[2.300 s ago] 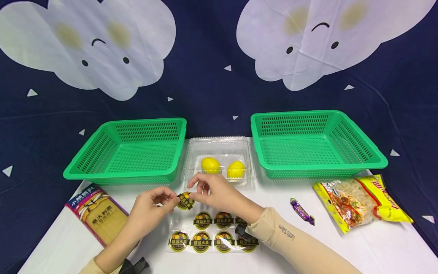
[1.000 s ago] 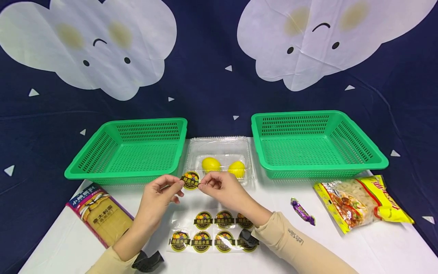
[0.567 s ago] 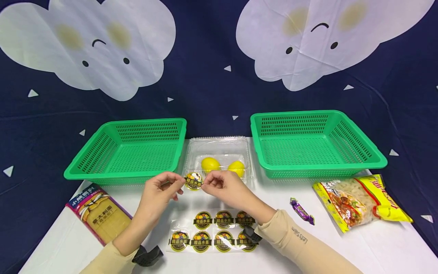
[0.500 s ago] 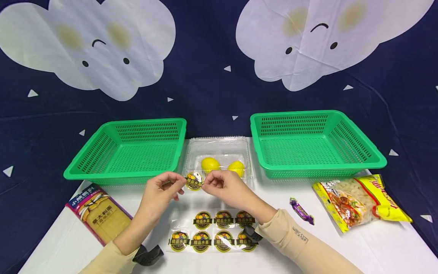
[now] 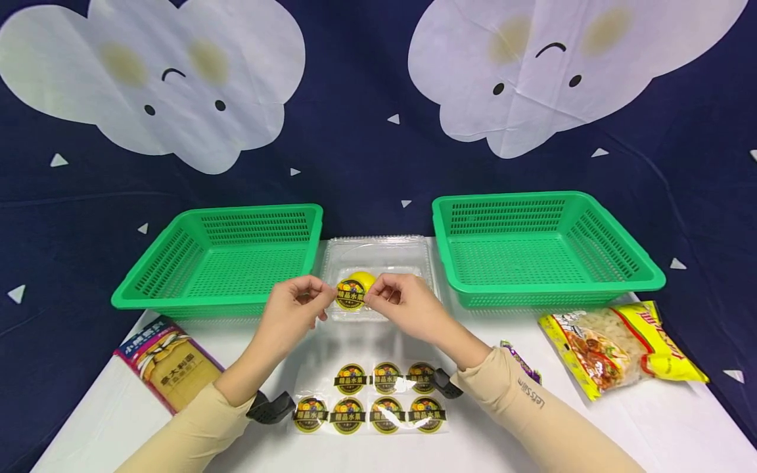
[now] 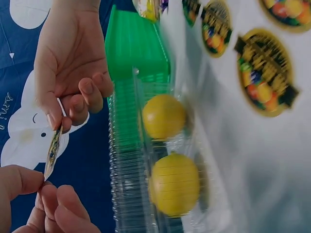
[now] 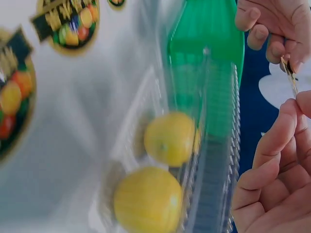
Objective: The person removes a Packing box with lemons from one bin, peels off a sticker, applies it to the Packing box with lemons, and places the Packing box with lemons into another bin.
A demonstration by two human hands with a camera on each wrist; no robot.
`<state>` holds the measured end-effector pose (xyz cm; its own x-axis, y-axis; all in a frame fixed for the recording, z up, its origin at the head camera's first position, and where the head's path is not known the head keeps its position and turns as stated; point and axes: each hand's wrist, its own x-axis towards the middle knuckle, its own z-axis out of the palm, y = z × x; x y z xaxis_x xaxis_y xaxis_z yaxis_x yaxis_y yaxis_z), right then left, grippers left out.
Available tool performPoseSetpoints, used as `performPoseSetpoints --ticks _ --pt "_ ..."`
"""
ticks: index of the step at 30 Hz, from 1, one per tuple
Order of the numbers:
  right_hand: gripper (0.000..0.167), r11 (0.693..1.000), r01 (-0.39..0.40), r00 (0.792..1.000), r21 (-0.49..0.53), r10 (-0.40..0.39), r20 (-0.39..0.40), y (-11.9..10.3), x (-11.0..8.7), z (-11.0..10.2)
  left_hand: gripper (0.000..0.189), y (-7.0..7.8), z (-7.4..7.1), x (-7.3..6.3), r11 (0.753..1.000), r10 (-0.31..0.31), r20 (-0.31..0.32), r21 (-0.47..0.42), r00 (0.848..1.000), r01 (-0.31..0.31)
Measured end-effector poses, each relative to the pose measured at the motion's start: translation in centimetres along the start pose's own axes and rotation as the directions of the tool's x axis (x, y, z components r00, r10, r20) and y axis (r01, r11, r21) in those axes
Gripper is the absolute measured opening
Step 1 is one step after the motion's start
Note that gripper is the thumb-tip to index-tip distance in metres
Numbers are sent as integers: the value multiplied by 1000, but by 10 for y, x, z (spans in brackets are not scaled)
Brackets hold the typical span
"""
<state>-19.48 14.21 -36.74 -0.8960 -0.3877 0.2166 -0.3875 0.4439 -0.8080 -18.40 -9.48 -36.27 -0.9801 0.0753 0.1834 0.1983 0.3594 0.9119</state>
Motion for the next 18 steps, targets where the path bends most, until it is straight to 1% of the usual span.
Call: performPoseSetpoints --ticks 4,7,11,15,18 --pt "11 997 -30 999 -71 27 -38 1 8 -12 10 9 5 16 997 9 21 72 1000 -11" --pt "12 992 -50 997 -116 43 -62 3 16 -20 11 14 10 31 992 -11 44 124 999 5" --pt "16 984 -73 996 -160 64 -61 6 32 -32 13 19 15 50 986 -48 77 165 996 35" --pt "17 974 -97 995 -205 92 -32 8 46 -43 15 23 18 69 976 -110 114 202 987 85" --pt "18 964 -135 990 -228 139 -1 10 55 -49 17 29 20 81 962 -176 137 236 975 140"
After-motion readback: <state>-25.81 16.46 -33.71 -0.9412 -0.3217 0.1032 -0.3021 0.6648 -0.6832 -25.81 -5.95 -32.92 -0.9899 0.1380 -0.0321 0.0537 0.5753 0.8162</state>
